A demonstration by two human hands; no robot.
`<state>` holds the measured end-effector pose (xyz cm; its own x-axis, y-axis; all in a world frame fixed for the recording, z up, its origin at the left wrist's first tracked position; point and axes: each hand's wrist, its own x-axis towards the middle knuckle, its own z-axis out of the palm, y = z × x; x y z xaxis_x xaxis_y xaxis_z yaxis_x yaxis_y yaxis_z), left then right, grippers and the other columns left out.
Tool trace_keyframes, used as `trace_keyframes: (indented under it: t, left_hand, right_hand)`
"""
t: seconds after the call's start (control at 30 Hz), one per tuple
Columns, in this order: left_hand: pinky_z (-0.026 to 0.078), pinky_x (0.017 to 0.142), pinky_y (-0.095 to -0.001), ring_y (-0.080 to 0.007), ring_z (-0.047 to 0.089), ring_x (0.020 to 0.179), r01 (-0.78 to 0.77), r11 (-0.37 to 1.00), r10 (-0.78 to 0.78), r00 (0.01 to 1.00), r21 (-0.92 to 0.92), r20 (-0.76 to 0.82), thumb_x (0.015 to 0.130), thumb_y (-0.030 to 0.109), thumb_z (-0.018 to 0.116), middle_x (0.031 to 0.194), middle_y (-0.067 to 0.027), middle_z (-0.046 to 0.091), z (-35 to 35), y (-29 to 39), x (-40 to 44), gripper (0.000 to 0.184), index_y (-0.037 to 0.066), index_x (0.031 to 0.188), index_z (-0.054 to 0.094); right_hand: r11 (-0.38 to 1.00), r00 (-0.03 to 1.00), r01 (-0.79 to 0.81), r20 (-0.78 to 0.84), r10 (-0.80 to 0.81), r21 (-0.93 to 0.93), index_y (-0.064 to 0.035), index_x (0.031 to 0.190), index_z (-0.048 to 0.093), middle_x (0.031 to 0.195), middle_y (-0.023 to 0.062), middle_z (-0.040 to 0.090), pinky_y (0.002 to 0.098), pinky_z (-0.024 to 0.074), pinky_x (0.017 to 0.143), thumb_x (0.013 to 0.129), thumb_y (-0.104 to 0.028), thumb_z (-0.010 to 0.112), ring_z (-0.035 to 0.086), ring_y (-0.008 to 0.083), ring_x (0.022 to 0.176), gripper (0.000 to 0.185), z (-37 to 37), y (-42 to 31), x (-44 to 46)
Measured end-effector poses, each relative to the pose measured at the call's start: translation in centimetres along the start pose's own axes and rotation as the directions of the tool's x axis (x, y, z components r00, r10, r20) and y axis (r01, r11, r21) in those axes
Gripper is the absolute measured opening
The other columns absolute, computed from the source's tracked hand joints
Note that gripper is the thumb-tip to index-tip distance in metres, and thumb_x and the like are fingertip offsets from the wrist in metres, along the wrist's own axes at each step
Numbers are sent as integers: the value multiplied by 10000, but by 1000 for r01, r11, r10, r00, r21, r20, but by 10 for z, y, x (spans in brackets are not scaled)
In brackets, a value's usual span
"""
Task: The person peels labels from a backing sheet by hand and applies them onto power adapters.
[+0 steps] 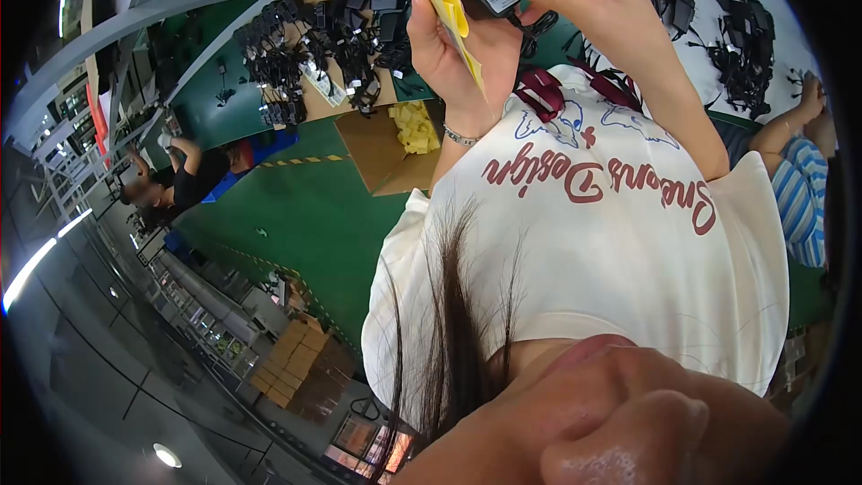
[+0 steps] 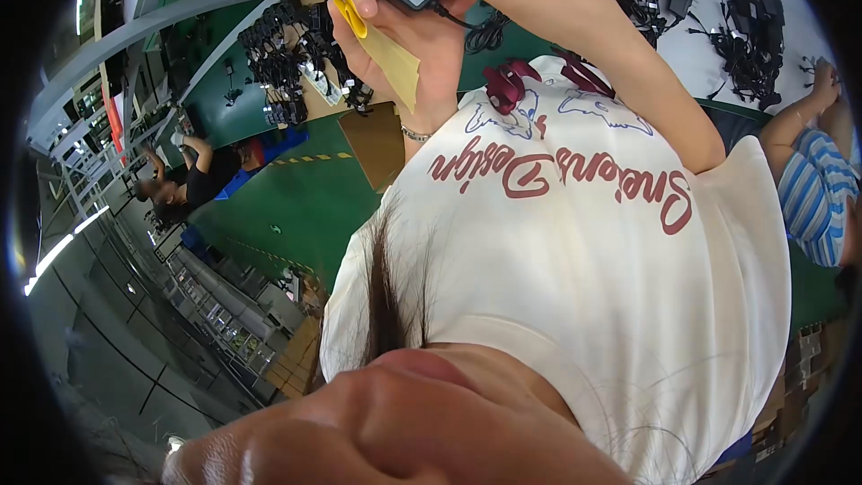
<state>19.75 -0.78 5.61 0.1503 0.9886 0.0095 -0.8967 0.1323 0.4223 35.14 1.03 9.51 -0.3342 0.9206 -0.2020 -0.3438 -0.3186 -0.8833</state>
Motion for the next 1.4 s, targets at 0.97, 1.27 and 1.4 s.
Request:
trace_keyframes:
  t: [0.97,1.27,1.4]
  left_hand:
    - [468,925,-474,-302,569,1182,-54,996,56,998,67,-28,1005,474,565,1366,-164,557,4,-2,0,331,157,914,535]
    - [475,921,-456,-291,569,1181,-88,995,99,929,-47,357,981,479,592,1373,-157,550,-26,-6,14,345,149,1079,569]
    - [479,944,-450,-289,567,1194,-43,994,56,990,104,-128,961,478,610,1370,-154,551,6,-2,-5,500,109,1290,535]
  right_hand:
    - [999,1000,-13,-29,12,-31,0,984,642,918,15,656,214,518,689,983,-89,675,613,66,759,95,5,-2,2]
    - [764,726,584,244,-643,275,2,1000,631,926,13,648,211,514,686,977,-65,676,609,64,760,83,-5,40,33]
    - [999,999,-13,-47,11,-50,-2,990,624,923,13,644,203,511,690,966,-60,688,607,58,768,90,10,-5,-2]
